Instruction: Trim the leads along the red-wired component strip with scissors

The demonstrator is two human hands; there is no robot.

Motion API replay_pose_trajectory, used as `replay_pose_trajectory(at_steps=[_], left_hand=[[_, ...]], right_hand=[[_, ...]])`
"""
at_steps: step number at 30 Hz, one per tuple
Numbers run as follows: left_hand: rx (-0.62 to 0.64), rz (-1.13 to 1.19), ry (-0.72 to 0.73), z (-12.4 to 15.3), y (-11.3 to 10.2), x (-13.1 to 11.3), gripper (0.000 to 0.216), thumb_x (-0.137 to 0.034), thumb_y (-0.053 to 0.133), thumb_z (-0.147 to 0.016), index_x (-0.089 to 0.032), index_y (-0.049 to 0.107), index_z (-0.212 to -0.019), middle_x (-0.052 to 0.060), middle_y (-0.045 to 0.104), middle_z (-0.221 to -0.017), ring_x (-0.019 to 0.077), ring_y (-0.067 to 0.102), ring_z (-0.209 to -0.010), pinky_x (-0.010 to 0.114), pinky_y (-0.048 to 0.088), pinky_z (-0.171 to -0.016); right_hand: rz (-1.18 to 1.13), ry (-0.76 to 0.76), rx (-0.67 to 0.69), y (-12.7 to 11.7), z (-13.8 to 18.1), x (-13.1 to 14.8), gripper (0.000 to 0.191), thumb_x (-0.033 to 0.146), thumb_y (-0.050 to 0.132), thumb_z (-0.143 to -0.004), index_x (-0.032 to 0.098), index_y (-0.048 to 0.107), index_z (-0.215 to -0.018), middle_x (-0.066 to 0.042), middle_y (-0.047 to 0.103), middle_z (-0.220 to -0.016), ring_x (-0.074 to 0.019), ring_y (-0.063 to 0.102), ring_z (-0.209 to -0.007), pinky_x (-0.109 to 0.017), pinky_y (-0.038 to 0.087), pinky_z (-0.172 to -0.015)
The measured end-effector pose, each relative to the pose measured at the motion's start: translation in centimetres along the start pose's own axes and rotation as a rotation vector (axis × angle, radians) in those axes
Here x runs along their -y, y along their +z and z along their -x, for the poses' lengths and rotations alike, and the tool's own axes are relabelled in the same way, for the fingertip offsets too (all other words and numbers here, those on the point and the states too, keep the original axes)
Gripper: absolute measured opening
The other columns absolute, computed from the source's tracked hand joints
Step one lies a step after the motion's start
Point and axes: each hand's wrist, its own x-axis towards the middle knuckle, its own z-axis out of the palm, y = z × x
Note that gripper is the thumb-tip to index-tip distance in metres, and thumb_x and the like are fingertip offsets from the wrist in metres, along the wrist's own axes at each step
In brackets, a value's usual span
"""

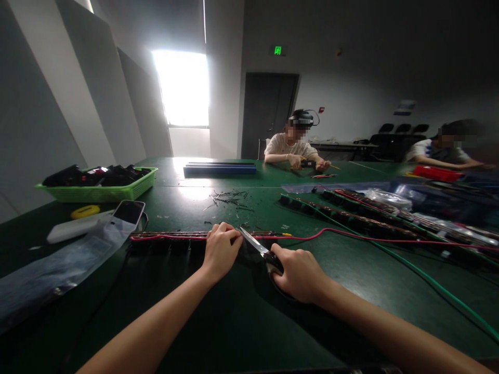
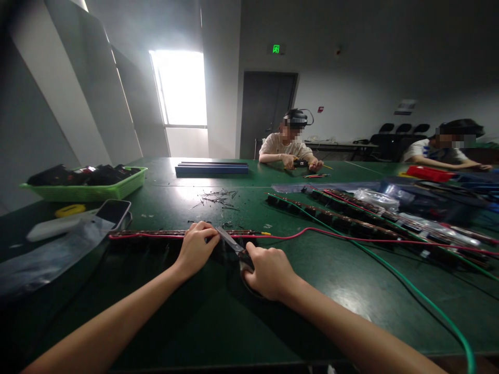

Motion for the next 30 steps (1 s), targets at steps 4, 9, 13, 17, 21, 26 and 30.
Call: replay_pose_trajectory(at_steps=[4, 9, 13, 17, 21, 26, 30], left_hand=[[0.001, 0.000, -0.002, 0.0, 0.0, 0.0, 0.019, -0.030, 0.057, -0.085, -0.025, 0.073, -0.076, 0.003, 0.065, -0.093, 0.0211, 0.053, -0.090, 0.038, 0.042, -0.086], [-0.002, 0.002, -0.009, -0.1, 0.0, 0.1, 0.019, -0.031, 0.058, -0.085, -0.026, 0.074, -0.076, 0.003, 0.065, -0.093, 0.0214, 0.053, -0.090, 0.038, 0.042, -0.085], [0.001, 0.009, -0.005, -0.1, 0.1, 0.2, 0.018, -0.030, 0.058, -0.085, -0.027, 0.075, -0.079, 0.003, 0.065, -0.093, 0.0216, 0.054, -0.090, 0.038, 0.042, -0.084], [0.010, 0.008, -0.009, -0.1, 0.1, 0.3, 0.020, -0.030, 0.057, -0.085, -0.027, 0.074, -0.078, 0.003, 0.065, -0.093, 0.0216, 0.054, -0.090, 0.037, 0.043, -0.082], [0.012, 0.019, -0.007, -0.1, 0.0, 0.3, 0.019, -0.029, 0.057, -0.085, -0.028, 0.075, -0.080, 0.002, 0.065, -0.092, 0.0216, 0.054, -0.090, 0.038, 0.043, -0.084], [0.006, 0.025, -0.008, -0.2, 0.1, 0.3, 0.018, -0.030, 0.057, -0.084, -0.027, 0.076, -0.083, 0.004, 0.065, -0.092, 0.0217, 0.053, -0.090, 0.038, 0.043, -0.085], [-0.006, 0.024, -0.006, -0.2, 0.3, 0.4, 0.017, -0.030, 0.058, -0.084, -0.028, 0.075, -0.082, 0.003, 0.065, -0.092, 0.0217, 0.053, -0.090, 0.039, 0.043, -0.085]], right_hand=[[-0.011, -0.017, -0.004, 0.2, 0.0, -0.1, 0.026, 0.035, 0.054, -0.080, 0.019, 0.055, -0.102, -0.008, 0.071, -0.084, -0.0250, 0.066, -0.074, -0.027, 0.031, -0.058], [-0.036, -0.030, -0.006, 0.4, 0.1, -0.2, 0.024, 0.033, 0.053, -0.082, 0.019, 0.055, -0.101, -0.008, 0.071, -0.087, -0.0233, 0.066, -0.075, -0.026, 0.032, -0.060], [-0.086, -0.009, -0.015, 0.4, 0.0, -0.4, 0.021, 0.029, 0.053, -0.083, 0.019, 0.055, -0.101, -0.006, 0.070, -0.085, -0.0223, 0.065, -0.075, -0.025, 0.031, -0.060], [-0.156, -0.004, -0.040, 0.6, -0.2, -0.7, 0.018, 0.026, 0.050, -0.084, 0.020, 0.055, -0.101, -0.005, 0.070, -0.086, -0.0218, 0.065, -0.077, -0.024, 0.032, -0.061], [-0.170, 0.016, -0.068, 0.9, -0.3, -0.7, 0.021, 0.026, 0.051, -0.084, 0.020, 0.055, -0.104, -0.006, 0.070, -0.090, -0.0222, 0.065, -0.079, -0.025, 0.033, -0.062], [-0.175, 0.015, -0.084, 1.3, -0.4, -0.7, 0.026, 0.026, 0.052, -0.083, 0.019, 0.056, -0.108, -0.007, 0.069, -0.094, -0.0214, 0.064, -0.082, -0.025, 0.036, -0.066], [-0.215, -0.016, -0.105, 1.4, -0.4, -0.8, 0.026, 0.029, 0.052, -0.084, 0.018, 0.058, -0.107, -0.008, 0.068, -0.095, -0.0219, 0.063, -0.085, -0.025, 0.038, -0.069]])
